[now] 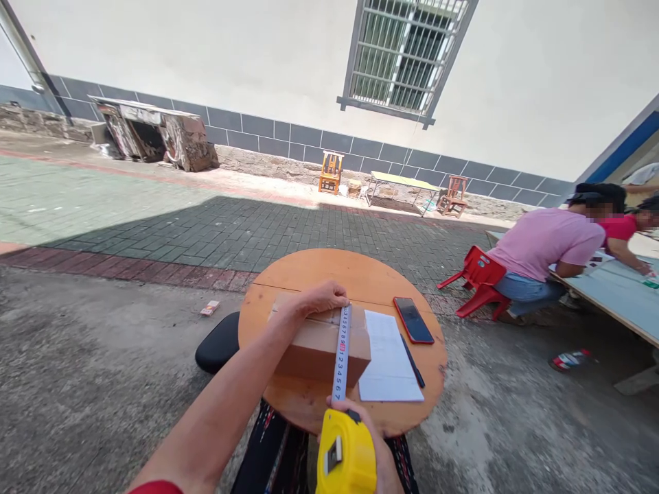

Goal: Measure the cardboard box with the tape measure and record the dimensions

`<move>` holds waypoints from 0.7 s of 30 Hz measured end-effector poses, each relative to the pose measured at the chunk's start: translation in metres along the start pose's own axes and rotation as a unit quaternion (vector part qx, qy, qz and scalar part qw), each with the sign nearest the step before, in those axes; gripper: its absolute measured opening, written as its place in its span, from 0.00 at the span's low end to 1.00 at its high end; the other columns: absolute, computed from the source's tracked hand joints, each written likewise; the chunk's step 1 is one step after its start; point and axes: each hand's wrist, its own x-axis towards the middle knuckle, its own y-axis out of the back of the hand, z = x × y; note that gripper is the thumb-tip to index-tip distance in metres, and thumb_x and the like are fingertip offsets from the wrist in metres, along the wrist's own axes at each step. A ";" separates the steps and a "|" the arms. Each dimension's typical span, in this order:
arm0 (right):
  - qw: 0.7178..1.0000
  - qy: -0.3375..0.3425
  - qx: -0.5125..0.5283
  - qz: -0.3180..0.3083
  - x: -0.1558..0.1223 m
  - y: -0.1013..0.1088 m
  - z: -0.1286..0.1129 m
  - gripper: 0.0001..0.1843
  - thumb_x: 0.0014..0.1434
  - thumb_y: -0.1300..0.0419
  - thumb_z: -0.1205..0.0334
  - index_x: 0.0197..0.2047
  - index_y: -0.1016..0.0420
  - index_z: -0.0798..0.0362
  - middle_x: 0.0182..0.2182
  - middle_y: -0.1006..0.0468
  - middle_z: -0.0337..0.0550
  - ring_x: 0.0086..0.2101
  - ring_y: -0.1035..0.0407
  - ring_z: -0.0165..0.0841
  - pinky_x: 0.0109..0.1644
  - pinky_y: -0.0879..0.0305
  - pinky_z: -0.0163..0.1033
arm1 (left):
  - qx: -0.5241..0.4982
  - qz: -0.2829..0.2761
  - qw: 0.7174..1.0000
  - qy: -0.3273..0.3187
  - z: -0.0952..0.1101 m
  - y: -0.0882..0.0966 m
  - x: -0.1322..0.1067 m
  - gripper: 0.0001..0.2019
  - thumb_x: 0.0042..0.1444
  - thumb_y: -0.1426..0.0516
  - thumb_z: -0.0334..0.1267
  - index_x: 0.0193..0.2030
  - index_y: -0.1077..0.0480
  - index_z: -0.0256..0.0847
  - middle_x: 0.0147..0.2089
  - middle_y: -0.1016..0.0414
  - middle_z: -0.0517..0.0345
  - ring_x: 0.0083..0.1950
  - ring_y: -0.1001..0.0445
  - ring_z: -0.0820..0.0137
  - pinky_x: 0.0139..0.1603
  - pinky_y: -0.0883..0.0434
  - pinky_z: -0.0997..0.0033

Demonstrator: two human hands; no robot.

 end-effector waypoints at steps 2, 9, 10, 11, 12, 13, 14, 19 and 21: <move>1.000 -0.009 -0.002 0.000 0.001 -0.001 0.000 0.31 0.41 0.29 0.36 0.40 0.22 0.51 0.25 0.25 0.40 0.26 0.26 0.37 0.32 0.28 0.40 | -0.003 0.002 1.000 0.001 0.002 -0.001 -0.001 0.12 0.46 0.43 0.45 0.21 0.34 0.39 0.21 0.43 0.66 0.25 0.45 0.73 0.26 0.48 0.71; 0.995 0.088 -0.031 0.035 -0.008 -0.011 -0.003 0.35 0.32 0.26 0.36 0.38 0.21 0.52 0.29 0.22 0.41 0.30 0.26 0.35 0.38 0.29 0.38 | 0.000 -0.018 0.999 -0.034 0.004 -0.005 -0.002 0.18 0.45 0.45 0.55 0.20 0.35 0.41 0.20 0.43 0.65 0.26 0.44 0.71 0.28 0.46 0.72; 0.994 0.097 -0.046 0.037 -0.006 -0.010 -0.002 0.36 0.31 0.25 0.36 0.39 0.21 0.53 0.30 0.21 0.41 0.31 0.26 0.35 0.39 0.30 0.38 | 0.001 -0.024 0.999 -0.041 0.001 -0.005 0.000 0.19 0.45 0.46 0.56 0.21 0.34 0.41 0.21 0.42 0.64 0.26 0.43 0.70 0.29 0.45 0.72; 0.992 0.103 -0.057 0.038 -0.004 -0.008 0.000 0.38 0.30 0.25 0.36 0.39 0.21 0.53 0.30 0.21 0.40 0.32 0.26 0.35 0.41 0.30 0.38 | 0.003 -0.031 0.998 -0.046 -0.001 -0.005 0.003 0.20 0.45 0.46 0.58 0.21 0.34 0.41 0.20 0.41 0.64 0.26 0.42 0.70 0.29 0.45 0.72; 0.992 0.105 -0.063 0.037 -0.001 -0.006 0.001 0.38 0.30 0.25 0.35 0.40 0.21 0.53 0.30 0.21 0.40 0.33 0.26 0.35 0.41 0.31 0.38 | 0.005 -0.034 0.998 -0.049 -0.002 -0.005 0.005 0.21 0.45 0.47 0.59 0.21 0.34 0.41 0.20 0.41 0.64 0.26 0.42 0.70 0.29 0.45 0.72; 0.992 0.105 -0.066 0.034 0.001 -0.005 0.003 0.39 0.30 0.25 0.36 0.41 0.21 0.54 0.30 0.22 0.40 0.34 0.26 0.35 0.42 0.31 0.38 | 0.008 -0.037 0.998 -0.050 -0.004 -0.005 0.007 0.21 0.45 0.47 0.59 0.21 0.34 0.41 0.20 0.41 0.64 0.26 0.43 0.70 0.28 0.45 0.72; 0.992 0.103 -0.065 0.029 0.002 -0.004 0.004 0.39 0.30 0.25 0.36 0.41 0.22 0.54 0.30 0.22 0.40 0.34 0.26 0.34 0.41 0.31 0.37 | 0.011 -0.037 0.998 -0.049 -0.005 -0.005 0.007 0.22 0.44 0.47 0.60 0.21 0.34 0.41 0.20 0.41 0.64 0.26 0.43 0.70 0.28 0.45 0.72; 0.992 0.117 -0.046 -0.001 -0.008 -0.006 0.008 0.44 0.25 0.23 0.41 0.46 0.24 0.53 0.34 0.24 0.39 0.32 0.31 0.32 0.38 0.33 0.35 | 0.020 -0.025 0.999 -0.030 -0.005 -0.005 0.003 0.20 0.44 0.45 0.57 0.20 0.34 0.40 0.20 0.42 0.65 0.26 0.44 0.71 0.28 0.47 0.72; 0.992 0.121 -0.039 -0.001 -0.014 -0.007 0.005 0.50 0.19 0.20 0.47 0.49 0.26 0.52 0.35 0.25 0.39 0.32 0.33 0.33 0.38 0.34 0.36 | 0.017 -0.019 0.999 -0.022 -0.006 -0.004 0.004 0.19 0.44 0.44 0.56 0.20 0.34 0.40 0.20 0.43 0.65 0.26 0.44 0.71 0.28 0.47 0.72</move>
